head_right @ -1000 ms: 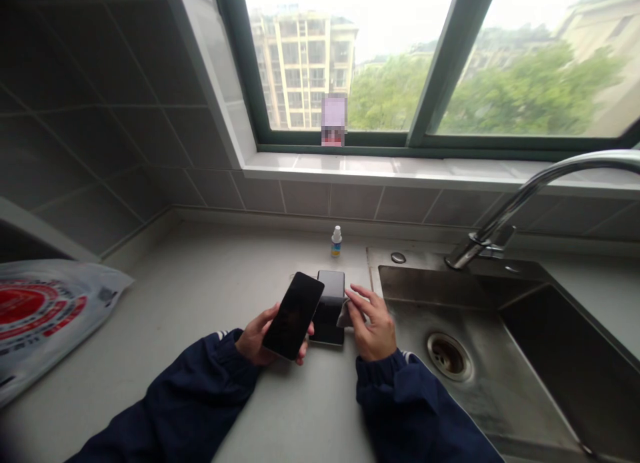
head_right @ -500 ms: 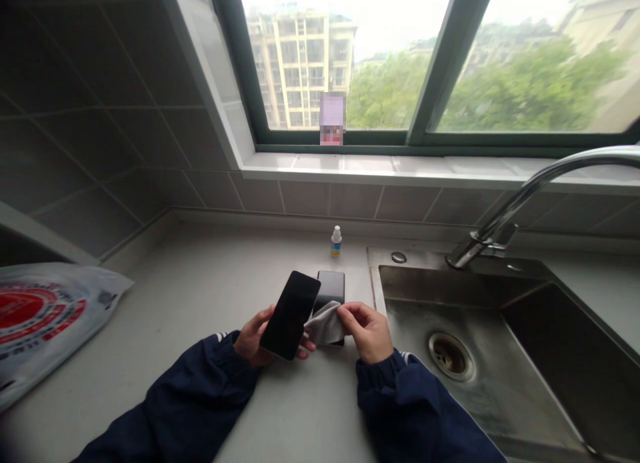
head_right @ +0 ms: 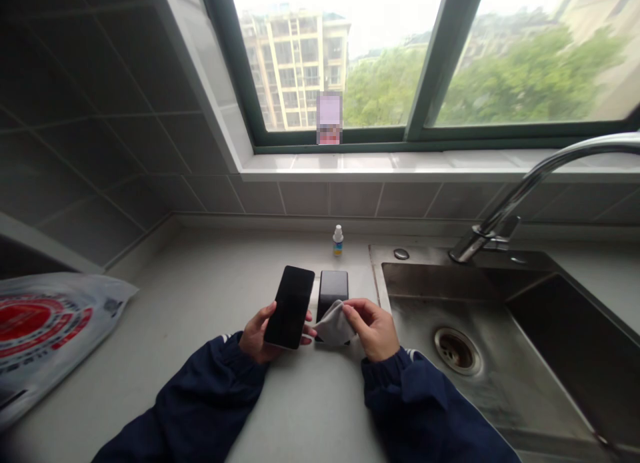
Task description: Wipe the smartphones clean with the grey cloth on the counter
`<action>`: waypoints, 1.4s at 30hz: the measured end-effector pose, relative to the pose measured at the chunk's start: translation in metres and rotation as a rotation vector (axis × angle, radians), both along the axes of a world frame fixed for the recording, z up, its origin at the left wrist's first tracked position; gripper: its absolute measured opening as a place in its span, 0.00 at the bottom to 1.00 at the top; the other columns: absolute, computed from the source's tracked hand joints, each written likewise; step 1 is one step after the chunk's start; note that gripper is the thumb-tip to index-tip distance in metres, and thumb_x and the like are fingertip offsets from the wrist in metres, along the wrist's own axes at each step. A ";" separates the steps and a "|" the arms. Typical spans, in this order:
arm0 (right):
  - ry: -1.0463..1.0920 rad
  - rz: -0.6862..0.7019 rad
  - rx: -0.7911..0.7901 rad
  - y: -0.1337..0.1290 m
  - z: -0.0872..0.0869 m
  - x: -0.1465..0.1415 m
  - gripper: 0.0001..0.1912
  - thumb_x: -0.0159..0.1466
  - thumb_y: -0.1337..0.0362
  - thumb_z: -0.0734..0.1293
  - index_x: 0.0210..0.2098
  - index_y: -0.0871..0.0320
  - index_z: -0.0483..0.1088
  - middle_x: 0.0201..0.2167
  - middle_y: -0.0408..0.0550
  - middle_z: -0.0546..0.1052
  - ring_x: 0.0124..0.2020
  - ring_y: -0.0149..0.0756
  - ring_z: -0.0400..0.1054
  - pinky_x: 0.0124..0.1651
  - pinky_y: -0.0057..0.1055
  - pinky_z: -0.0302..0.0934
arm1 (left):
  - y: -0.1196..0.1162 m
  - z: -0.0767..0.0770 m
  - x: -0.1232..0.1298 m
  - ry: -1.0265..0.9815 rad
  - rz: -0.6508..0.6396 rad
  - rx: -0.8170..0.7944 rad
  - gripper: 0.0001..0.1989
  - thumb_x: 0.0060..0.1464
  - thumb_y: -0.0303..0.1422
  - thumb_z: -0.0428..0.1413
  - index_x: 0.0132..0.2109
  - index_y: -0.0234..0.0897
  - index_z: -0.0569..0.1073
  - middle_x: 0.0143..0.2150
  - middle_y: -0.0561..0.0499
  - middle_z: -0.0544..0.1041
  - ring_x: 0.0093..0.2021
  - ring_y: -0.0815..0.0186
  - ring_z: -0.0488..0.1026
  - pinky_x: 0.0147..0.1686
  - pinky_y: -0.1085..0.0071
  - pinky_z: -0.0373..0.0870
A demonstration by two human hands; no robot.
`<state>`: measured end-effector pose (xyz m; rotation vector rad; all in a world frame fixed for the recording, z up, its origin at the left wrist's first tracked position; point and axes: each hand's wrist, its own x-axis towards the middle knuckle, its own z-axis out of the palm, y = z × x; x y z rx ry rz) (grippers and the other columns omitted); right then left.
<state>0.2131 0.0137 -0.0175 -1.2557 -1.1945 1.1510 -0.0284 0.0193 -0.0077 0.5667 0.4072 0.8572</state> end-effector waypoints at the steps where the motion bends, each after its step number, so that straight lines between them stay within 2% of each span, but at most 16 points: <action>1: 0.022 -0.008 -0.010 0.001 -0.001 0.000 0.17 0.55 0.51 0.73 0.37 0.57 0.76 0.32 0.48 0.79 0.33 0.37 0.71 0.37 0.30 0.66 | 0.000 0.000 0.000 0.005 0.005 0.000 0.27 0.58 0.47 0.47 0.50 0.27 0.73 0.47 0.37 0.76 0.45 0.45 0.75 0.45 0.53 0.68; 6: 0.168 0.025 -0.106 0.005 -0.002 -0.001 0.21 0.51 0.48 0.74 0.36 0.57 0.76 0.27 0.46 0.77 0.28 0.36 0.72 0.32 0.30 0.66 | -0.001 0.003 0.001 0.021 0.016 -0.004 0.27 0.58 0.47 0.48 0.49 0.26 0.74 0.47 0.36 0.76 0.51 0.41 0.73 0.49 0.52 0.67; 12: 0.327 0.138 -0.243 0.000 0.008 -0.002 0.25 0.49 0.47 0.75 0.39 0.56 0.72 0.33 0.52 0.80 0.34 0.45 0.76 0.37 0.41 0.70 | 0.000 0.005 0.001 -0.007 0.006 -0.015 0.26 0.58 0.47 0.48 0.50 0.27 0.73 0.47 0.36 0.76 0.51 0.42 0.73 0.49 0.52 0.66; 15: 0.356 0.118 -0.266 0.000 0.009 -0.001 0.25 0.48 0.48 0.75 0.38 0.56 0.70 0.34 0.52 0.80 0.34 0.46 0.76 0.36 0.41 0.69 | 0.000 0.003 0.000 -0.010 -0.008 -0.011 0.26 0.59 0.46 0.47 0.51 0.27 0.73 0.48 0.36 0.76 0.46 0.45 0.75 0.47 0.52 0.68; 19: 0.332 0.040 -0.234 0.003 0.010 0.004 0.24 0.47 0.47 0.75 0.34 0.56 0.69 0.31 0.50 0.79 0.30 0.44 0.75 0.32 0.39 0.69 | 0.000 0.001 -0.002 0.002 -0.045 -0.008 0.27 0.58 0.47 0.47 0.53 0.30 0.71 0.49 0.36 0.75 0.44 0.41 0.76 0.43 0.50 0.68; 25: 0.162 -0.053 -0.088 0.005 0.009 0.005 0.25 0.48 0.44 0.73 0.33 0.57 0.71 0.28 0.49 0.78 0.26 0.40 0.73 0.28 0.34 0.66 | 0.002 0.000 -0.002 0.003 -0.058 -0.027 0.29 0.59 0.49 0.43 0.54 0.29 0.70 0.49 0.35 0.75 0.43 0.40 0.76 0.41 0.52 0.68; 28: -0.007 -0.123 0.000 0.004 0.006 0.005 0.22 0.50 0.46 0.73 0.32 0.58 0.74 0.29 0.50 0.77 0.29 0.40 0.71 0.29 0.32 0.64 | 0.002 0.002 -0.002 -0.005 -0.048 -0.027 0.30 0.60 0.49 0.42 0.55 0.29 0.69 0.49 0.34 0.75 0.42 0.41 0.77 0.40 0.52 0.69; 34: -0.344 -0.304 0.154 0.008 0.002 0.017 0.17 0.62 0.51 0.66 0.39 0.58 0.75 0.36 0.50 0.76 0.36 0.39 0.69 0.33 0.31 0.63 | 0.003 0.006 -0.003 0.007 0.023 -0.069 0.30 0.60 0.49 0.42 0.58 0.30 0.66 0.51 0.33 0.74 0.46 0.40 0.75 0.41 0.48 0.70; 38: -0.482 -0.250 0.222 0.031 0.001 0.022 0.13 0.67 0.56 0.64 0.44 0.59 0.72 0.43 0.50 0.74 0.42 0.38 0.70 0.41 0.35 0.67 | 0.005 0.007 -0.003 0.027 0.070 -0.084 0.31 0.60 0.49 0.43 0.60 0.31 0.63 0.51 0.32 0.74 0.44 0.40 0.76 0.40 0.47 0.71; 40: -0.545 -0.186 0.246 0.052 0.002 0.020 0.15 0.68 0.59 0.64 0.51 0.59 0.67 0.50 0.50 0.71 0.45 0.38 0.70 0.46 0.40 0.68 | 0.006 0.008 -0.003 0.042 0.080 -0.083 0.31 0.59 0.50 0.43 0.61 0.31 0.61 0.51 0.32 0.73 0.44 0.40 0.76 0.39 0.48 0.72; 42: -0.604 -0.150 0.273 0.078 0.005 0.015 0.16 0.68 0.59 0.64 0.52 0.58 0.67 0.51 0.51 0.71 0.47 0.39 0.70 0.47 0.42 0.67 | 0.006 0.009 -0.003 0.052 0.086 -0.078 0.32 0.59 0.50 0.43 0.61 0.31 0.61 0.51 0.31 0.73 0.43 0.39 0.76 0.38 0.48 0.72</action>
